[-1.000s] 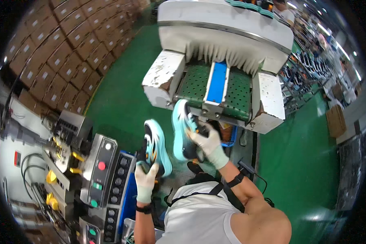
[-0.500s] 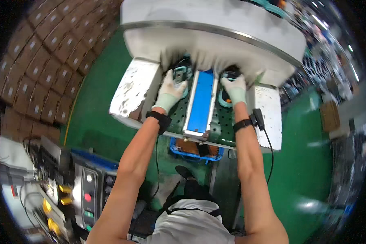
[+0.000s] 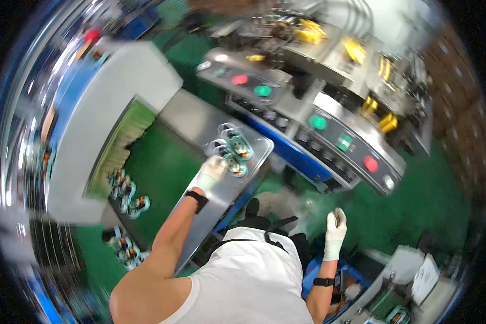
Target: Operate shoe manufacturing machines to shape and heat shoes.
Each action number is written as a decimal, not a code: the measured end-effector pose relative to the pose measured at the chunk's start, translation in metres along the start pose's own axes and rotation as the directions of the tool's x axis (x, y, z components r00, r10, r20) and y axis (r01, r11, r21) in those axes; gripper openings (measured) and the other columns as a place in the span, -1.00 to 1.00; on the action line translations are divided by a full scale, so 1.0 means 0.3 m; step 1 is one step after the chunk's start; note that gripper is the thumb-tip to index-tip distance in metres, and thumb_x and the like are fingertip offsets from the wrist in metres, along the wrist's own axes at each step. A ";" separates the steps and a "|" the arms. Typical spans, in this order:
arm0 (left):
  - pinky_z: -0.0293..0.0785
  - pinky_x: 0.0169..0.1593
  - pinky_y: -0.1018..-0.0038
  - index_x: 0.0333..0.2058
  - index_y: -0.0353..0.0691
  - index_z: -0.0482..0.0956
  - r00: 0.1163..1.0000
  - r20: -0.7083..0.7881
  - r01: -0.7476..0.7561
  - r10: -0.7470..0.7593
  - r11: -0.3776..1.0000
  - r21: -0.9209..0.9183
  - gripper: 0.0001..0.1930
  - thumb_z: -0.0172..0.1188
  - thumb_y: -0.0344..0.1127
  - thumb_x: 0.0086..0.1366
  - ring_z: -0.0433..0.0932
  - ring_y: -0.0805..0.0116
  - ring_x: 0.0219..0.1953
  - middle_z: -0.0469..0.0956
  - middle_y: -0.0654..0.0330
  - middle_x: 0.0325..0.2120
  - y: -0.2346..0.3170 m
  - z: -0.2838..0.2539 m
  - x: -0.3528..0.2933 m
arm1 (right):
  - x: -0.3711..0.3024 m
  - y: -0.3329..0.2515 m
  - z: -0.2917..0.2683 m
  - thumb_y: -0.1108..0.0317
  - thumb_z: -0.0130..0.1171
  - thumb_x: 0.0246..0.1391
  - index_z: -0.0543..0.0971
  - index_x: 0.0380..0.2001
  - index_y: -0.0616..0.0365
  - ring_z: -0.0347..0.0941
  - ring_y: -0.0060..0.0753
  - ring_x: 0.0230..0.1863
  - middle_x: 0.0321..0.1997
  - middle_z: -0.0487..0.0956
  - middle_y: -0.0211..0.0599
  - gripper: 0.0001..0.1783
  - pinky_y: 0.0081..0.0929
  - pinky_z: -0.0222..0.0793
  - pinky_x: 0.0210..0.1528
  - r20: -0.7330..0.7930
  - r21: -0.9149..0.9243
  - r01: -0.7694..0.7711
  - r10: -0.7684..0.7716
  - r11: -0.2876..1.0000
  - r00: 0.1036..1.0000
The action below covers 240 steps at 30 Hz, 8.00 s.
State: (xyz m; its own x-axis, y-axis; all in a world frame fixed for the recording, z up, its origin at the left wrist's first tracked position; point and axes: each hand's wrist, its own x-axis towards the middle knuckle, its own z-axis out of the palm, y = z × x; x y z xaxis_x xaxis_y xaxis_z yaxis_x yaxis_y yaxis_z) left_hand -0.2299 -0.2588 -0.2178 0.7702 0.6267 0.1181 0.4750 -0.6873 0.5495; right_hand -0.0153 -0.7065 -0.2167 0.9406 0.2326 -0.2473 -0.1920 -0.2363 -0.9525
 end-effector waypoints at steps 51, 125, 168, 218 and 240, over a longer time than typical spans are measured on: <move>0.60 -0.07 0.34 -0.08 -0.19 0.65 0.479 -0.110 -0.805 0.871 0.386 -0.450 -0.63 0.44 -0.34 0.10 0.66 0.08 -0.15 0.64 0.03 -0.17 1.026 -0.445 0.609 | 0.098 -0.950 0.568 0.22 0.42 0.00 0.33 0.21 0.34 0.61 0.00 -0.07 0.05 0.57 0.03 -0.22 -0.29 0.50 0.03 0.129 -0.143 0.461 -0.445 0.876 0.886; 0.29 0.29 0.01 0.16 -0.21 0.43 0.756 -0.522 0.606 -0.396 0.726 0.326 -0.53 0.01 -0.48 0.26 0.27 -0.23 0.24 0.37 -0.02 0.21 -1.734 -0.743 0.112 | 0.561 -0.210 0.653 0.26 0.35 0.02 0.07 0.41 0.33 -0.12 0.40 0.51 0.49 0.03 0.33 -0.02 0.11 -0.16 0.51 0.565 -0.809 0.579 -0.140 0.099 0.813; 0.41 0.24 0.31 0.23 -0.39 0.34 0.960 0.037 -0.164 0.279 0.660 -0.733 -0.43 0.28 -0.45 0.25 0.49 0.19 0.16 0.44 0.05 0.13 0.364 -0.613 0.803 | 0.351 -0.886 0.962 0.26 0.52 -0.11 0.37 0.28 0.26 0.51 -0.35 0.16 0.18 0.56 -0.22 -0.12 -0.41 0.42 0.22 0.906 0.362 -0.726 -0.036 0.584 0.422; 0.50 0.06 0.15 -0.04 -0.37 0.44 0.982 0.187 -0.031 -0.029 0.950 0.309 -0.40 0.38 -0.01 0.12 0.58 -0.15 -0.02 0.60 -0.22 -0.12 0.526 -0.132 2.237 | 0.665 -1.011 0.651 0.48 0.30 -0.03 0.46 0.18 0.29 0.49 -0.46 0.04 0.06 0.59 -0.32 -0.37 -0.41 0.39 0.16 0.305 0.486 -0.173 0.019 0.857 0.952; 0.54 -0.16 0.42 0.01 -0.40 0.40 0.150 -0.308 0.912 -0.940 0.252 -0.324 -0.44 0.41 -0.16 0.20 0.60 0.27 -0.29 0.59 0.01 -0.20 -0.044 -0.393 0.028 | 1.856 -1.031 2.071 0.16 0.30 -0.17 0.65 -0.18 0.31 0.62 0.00 -0.02 -0.09 0.66 0.08 -0.50 -0.23 0.50 0.03 0.113 -0.719 0.211 -0.188 0.663 0.976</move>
State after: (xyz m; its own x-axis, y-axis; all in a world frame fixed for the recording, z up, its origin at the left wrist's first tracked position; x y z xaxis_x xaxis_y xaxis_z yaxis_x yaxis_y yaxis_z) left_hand -0.2799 -0.2009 -0.1265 -0.4618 0.8528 -0.2440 0.6842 0.5175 0.5138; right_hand 0.3938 0.0823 -0.1700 0.9223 0.3776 -0.0821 0.2721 -0.7855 -0.5558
